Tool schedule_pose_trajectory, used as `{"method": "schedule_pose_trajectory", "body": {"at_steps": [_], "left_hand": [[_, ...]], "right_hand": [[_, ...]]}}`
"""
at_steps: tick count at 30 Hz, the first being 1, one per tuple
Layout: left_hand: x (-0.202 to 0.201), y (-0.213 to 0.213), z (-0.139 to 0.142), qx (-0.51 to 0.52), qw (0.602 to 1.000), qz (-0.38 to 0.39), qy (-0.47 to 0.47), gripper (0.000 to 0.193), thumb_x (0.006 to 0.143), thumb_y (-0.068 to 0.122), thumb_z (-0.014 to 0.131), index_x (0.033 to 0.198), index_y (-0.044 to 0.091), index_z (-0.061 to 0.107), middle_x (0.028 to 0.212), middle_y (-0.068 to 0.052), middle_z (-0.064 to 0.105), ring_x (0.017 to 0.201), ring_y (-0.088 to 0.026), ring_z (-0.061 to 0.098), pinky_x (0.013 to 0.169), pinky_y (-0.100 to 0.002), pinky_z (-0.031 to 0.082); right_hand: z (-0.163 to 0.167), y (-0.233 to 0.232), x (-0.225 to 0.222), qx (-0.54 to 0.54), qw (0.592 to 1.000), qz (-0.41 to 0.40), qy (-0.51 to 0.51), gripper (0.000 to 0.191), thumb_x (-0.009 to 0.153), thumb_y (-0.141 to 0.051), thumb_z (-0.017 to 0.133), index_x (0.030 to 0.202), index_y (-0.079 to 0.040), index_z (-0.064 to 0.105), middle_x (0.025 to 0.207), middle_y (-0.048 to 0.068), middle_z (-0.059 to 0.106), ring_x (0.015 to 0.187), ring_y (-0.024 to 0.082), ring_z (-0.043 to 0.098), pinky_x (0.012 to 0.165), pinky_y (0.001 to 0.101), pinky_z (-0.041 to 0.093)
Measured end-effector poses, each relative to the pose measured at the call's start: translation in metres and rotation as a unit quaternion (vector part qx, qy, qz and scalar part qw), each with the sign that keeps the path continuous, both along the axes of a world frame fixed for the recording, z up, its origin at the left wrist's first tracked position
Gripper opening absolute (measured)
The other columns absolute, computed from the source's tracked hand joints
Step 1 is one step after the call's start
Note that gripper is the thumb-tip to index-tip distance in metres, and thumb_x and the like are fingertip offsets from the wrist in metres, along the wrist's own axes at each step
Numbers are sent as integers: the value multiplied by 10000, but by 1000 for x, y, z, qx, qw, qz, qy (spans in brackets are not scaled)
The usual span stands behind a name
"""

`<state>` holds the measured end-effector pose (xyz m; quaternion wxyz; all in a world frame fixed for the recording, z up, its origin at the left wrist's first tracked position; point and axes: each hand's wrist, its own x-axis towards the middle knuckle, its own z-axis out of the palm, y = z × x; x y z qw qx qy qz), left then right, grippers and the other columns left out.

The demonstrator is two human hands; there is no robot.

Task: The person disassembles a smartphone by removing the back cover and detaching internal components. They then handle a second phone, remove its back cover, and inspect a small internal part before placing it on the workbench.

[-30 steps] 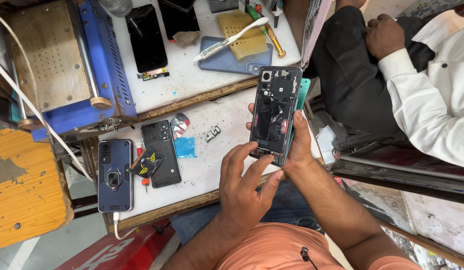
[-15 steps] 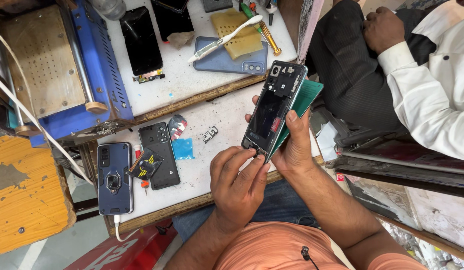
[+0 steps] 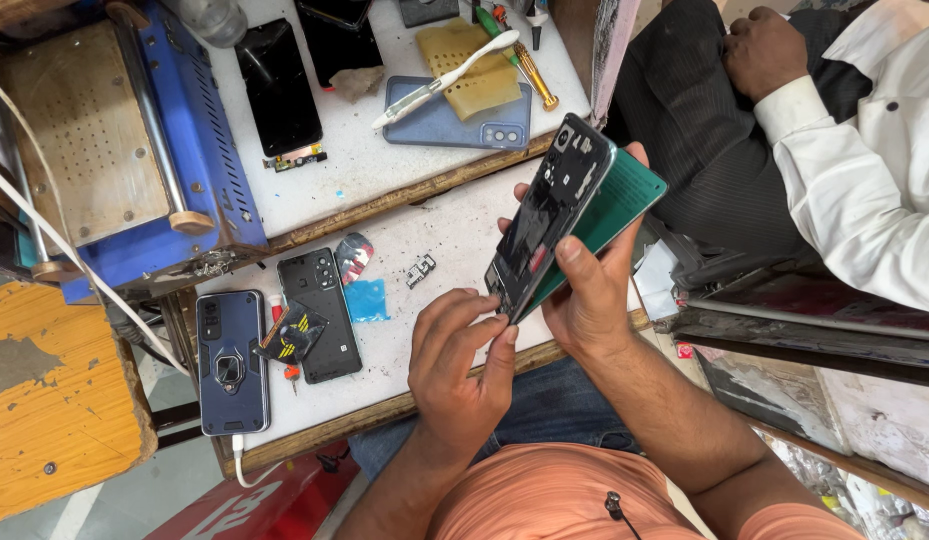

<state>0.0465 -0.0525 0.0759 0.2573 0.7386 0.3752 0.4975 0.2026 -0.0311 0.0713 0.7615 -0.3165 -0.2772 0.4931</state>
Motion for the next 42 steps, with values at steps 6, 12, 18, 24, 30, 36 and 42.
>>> {"method": "schedule_pose_trajectory", "body": {"at_steps": [6,12,18,24,30,36,42], "left_hand": [[-14,29,15,-209,961,-164,-77,902,900,142,835,1615,60,293,1578,-241,503,1453,-353,553,1170,-466,495],[-24,52,15,-255,937,-227,-68,1158,797,122,883,1664,123,115,1558,-204,523,1400,-308,585,1131,-434,505],[-25,42,9,-268,917,-228,-188,1185,800,29,878,1695,108,105,1549,-196,465,1468,-284,489,1204,-435,485],[-35,33,-4,-230,940,-178,-176,1088,861,105,867,1636,-3,111,1535,-187,464,1372,-236,560,1094,-365,593],[-49,30,-23,-96,983,-131,-87,910,860,143,859,1576,24,310,1496,-172,477,1332,-217,564,1091,-361,585],[-58,13,-35,-137,970,-105,-171,871,905,220,849,1516,18,262,1487,-148,471,1372,-236,545,1150,-371,552],[-76,8,-25,-86,980,41,-177,794,877,185,864,1501,71,386,1421,-134,504,1339,-246,551,1163,-391,538]], "right_hand": [[-10,-8,-2,47,992,37,-111,1252,864,-292,937,1646,-290,-41,1365,147,471,1353,341,557,1164,551,555],[-16,-8,2,91,990,66,-88,1309,866,-256,945,1689,-318,-71,1365,89,493,1380,317,531,1221,572,475],[-10,-10,7,81,992,82,-45,1235,910,-239,900,1683,-314,-60,1431,80,471,1477,310,452,1300,610,395],[-7,-12,7,-2,997,77,-24,924,1000,-178,660,1684,-208,40,1560,145,425,1529,369,418,1269,613,410],[-27,-15,14,-150,979,84,107,676,1011,-133,502,1628,-120,225,1529,180,491,1404,311,523,1157,487,481],[-58,-32,6,-200,956,121,175,441,1084,-172,481,1492,-16,428,1372,217,596,1182,287,666,947,433,609],[-65,-33,8,-194,965,73,159,331,1073,-169,458,1353,8,480,1288,215,619,1157,290,682,979,443,617]]}}
